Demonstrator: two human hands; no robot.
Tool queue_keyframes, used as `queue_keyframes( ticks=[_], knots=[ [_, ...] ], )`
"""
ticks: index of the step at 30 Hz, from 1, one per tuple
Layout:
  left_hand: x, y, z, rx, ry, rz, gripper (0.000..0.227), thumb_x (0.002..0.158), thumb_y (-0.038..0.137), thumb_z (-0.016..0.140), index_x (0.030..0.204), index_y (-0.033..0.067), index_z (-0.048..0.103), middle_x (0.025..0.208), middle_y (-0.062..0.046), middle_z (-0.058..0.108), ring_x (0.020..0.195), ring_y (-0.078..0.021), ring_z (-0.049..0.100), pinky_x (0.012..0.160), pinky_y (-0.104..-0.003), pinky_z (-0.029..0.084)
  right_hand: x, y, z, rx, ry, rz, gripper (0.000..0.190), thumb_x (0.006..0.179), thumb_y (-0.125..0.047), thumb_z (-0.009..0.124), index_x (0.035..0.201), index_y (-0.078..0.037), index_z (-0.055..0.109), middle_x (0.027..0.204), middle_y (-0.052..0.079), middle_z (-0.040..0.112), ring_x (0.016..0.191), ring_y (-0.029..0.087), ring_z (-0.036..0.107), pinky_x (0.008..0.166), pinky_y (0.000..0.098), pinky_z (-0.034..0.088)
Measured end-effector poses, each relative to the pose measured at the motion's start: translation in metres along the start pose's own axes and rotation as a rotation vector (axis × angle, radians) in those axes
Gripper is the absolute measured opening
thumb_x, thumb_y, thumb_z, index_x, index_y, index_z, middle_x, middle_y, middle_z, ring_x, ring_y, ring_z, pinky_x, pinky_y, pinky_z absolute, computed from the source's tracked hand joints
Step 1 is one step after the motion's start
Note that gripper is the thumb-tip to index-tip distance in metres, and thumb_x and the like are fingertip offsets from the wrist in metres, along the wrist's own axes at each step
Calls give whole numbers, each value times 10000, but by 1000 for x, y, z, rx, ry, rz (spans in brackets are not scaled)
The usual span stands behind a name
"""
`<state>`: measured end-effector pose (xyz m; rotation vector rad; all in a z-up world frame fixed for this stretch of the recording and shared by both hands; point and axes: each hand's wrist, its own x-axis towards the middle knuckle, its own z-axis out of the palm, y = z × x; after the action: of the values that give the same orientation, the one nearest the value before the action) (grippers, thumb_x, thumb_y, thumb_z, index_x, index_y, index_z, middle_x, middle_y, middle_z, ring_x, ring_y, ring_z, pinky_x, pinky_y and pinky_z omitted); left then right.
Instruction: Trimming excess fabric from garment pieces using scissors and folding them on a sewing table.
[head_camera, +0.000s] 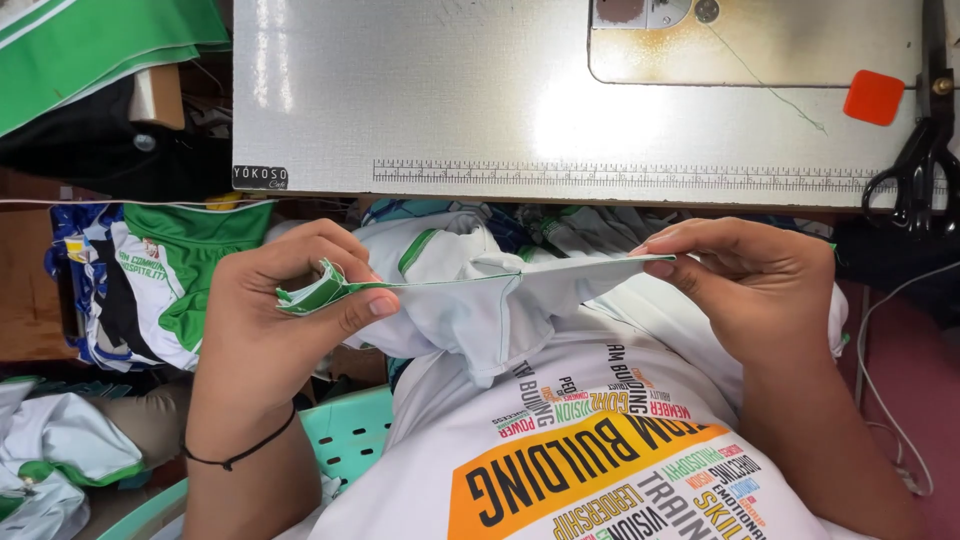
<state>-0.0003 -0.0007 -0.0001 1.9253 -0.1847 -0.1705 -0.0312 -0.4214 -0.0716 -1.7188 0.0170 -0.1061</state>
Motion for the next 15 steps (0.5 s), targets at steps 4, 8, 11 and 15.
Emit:
queue_keyframes(
  ticks=[4, 8, 11, 15],
  knots=[
    [0, 0, 2, 33, 49, 49, 257, 987, 77, 1087, 1005, 127, 836, 1037, -38, 754, 931, -147, 589, 841, -296, 439, -1, -5, -1, -4, 16, 6, 224, 1029, 204, 955, 1202, 96, 862, 1176, 259, 902, 1125, 314, 915, 1033, 318, 780],
    [1, -4, 3, 54, 69, 62, 270, 994, 101, 1085, 975, 110, 816, 1025, -34, 742, 944, -154, 577, 846, -299, 404, -5, -3, -5, 10, 12, 9, 227, 1030, 155, 960, 1224, 89, 862, 1198, 252, 907, 1173, 319, 928, 1096, 334, 800],
    [3, -7, 2, 32, 87, 66, 289, 985, 91, 1089, 984, 94, 800, 1062, -63, 753, 1023, -197, 656, 951, -339, 495, -8, 0, -9, 63, -1, -9, 178, 1018, 150, 945, 1138, 55, 855, 1207, 255, 914, 1195, 347, 930, 1049, 335, 766],
    [13, -5, 8, 7, 105, 23, 254, 1038, 107, 1063, 1012, 129, 811, 1062, -15, 769, 1002, -140, 665, 927, -294, 502, -12, 6, -11, 88, 105, 122, 309, 938, 110, 1028, 1198, 2, 902, 1159, 159, 920, 1109, 204, 896, 1049, 254, 764]
  ],
)
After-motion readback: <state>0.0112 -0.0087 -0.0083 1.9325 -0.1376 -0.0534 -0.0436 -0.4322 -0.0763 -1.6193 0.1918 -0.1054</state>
